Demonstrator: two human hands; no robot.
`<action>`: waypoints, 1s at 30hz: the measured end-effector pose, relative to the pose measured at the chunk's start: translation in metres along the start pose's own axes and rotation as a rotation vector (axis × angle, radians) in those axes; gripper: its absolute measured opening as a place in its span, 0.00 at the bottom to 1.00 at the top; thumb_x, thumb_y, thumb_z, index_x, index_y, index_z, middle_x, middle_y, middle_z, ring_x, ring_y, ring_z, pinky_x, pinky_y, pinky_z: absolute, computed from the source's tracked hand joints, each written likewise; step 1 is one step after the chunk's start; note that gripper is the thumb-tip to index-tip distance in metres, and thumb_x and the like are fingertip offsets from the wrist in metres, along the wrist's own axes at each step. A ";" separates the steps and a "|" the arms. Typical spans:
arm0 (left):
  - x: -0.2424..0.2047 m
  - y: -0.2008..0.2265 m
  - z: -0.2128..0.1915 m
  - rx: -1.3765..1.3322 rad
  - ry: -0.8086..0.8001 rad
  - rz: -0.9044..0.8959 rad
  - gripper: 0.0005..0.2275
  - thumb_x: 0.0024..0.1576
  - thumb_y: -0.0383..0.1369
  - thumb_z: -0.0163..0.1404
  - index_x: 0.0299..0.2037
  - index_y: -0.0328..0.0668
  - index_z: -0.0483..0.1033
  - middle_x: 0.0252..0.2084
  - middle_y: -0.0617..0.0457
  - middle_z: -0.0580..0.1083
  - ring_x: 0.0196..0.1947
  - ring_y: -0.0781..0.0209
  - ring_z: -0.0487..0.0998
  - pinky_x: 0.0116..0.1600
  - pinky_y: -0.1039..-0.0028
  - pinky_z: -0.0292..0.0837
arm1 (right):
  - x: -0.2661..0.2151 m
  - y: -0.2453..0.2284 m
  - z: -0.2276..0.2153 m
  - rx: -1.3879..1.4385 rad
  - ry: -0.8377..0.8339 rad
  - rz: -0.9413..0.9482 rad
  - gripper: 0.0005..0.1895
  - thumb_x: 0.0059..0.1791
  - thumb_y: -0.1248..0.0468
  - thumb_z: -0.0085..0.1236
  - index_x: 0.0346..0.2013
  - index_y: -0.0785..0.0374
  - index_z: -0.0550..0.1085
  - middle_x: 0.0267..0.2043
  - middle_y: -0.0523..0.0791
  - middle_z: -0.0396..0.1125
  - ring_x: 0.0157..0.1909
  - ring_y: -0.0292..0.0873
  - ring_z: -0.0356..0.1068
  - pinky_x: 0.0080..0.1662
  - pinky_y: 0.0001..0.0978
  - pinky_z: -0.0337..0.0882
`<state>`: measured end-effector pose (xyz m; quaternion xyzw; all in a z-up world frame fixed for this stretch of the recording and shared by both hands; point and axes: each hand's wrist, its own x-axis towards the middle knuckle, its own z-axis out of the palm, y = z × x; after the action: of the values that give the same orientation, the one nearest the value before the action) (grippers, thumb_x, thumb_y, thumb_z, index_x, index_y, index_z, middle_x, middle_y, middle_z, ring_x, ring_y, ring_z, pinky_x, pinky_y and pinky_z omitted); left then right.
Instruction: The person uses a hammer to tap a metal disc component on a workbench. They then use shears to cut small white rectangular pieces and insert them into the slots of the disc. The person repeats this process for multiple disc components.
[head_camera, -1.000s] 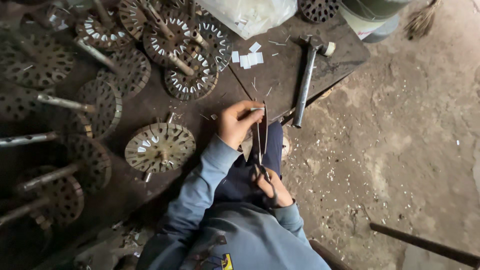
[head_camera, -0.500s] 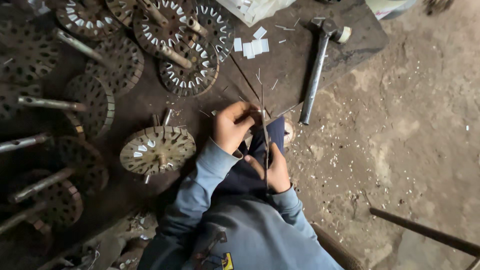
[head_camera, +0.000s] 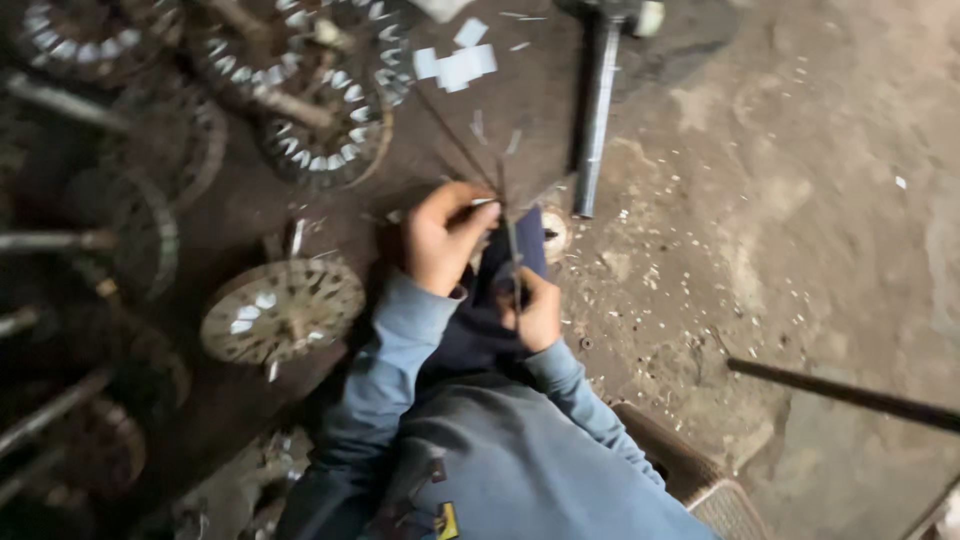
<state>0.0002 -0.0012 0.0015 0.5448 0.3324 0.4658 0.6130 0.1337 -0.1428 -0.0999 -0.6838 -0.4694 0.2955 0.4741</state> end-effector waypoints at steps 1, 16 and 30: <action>0.000 0.001 0.000 0.105 0.015 0.078 0.05 0.58 0.24 0.60 0.43 0.34 0.80 0.38 0.55 0.79 0.37 0.70 0.76 0.44 0.79 0.73 | -0.002 0.001 0.004 -0.044 0.018 -0.010 0.08 0.41 0.71 0.60 0.33 0.66 0.72 0.23 0.40 0.61 0.28 0.31 0.58 0.30 0.28 0.64; -0.005 -0.019 -0.011 -0.119 0.001 -0.003 0.06 0.59 0.18 0.58 0.44 0.26 0.77 0.40 0.45 0.79 0.38 0.62 0.81 0.48 0.75 0.77 | -0.027 -0.011 -0.013 0.207 -0.215 0.130 0.11 0.46 0.63 0.66 0.35 0.65 0.73 0.25 0.40 0.65 0.30 0.31 0.61 0.33 0.32 0.64; 0.001 0.000 -0.010 -0.347 0.056 0.054 0.11 0.59 0.17 0.57 0.49 0.33 0.71 0.43 0.48 0.76 0.41 0.62 0.78 0.50 0.71 0.77 | -0.034 -0.032 -0.014 0.270 -0.294 0.191 0.17 0.49 0.56 0.68 0.33 0.65 0.71 0.27 0.37 0.64 0.32 0.31 0.62 0.35 0.28 0.63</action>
<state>-0.0088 0.0036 -0.0005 0.4261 0.2491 0.5477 0.6755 0.1211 -0.1760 -0.0657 -0.6052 -0.4225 0.4957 0.4577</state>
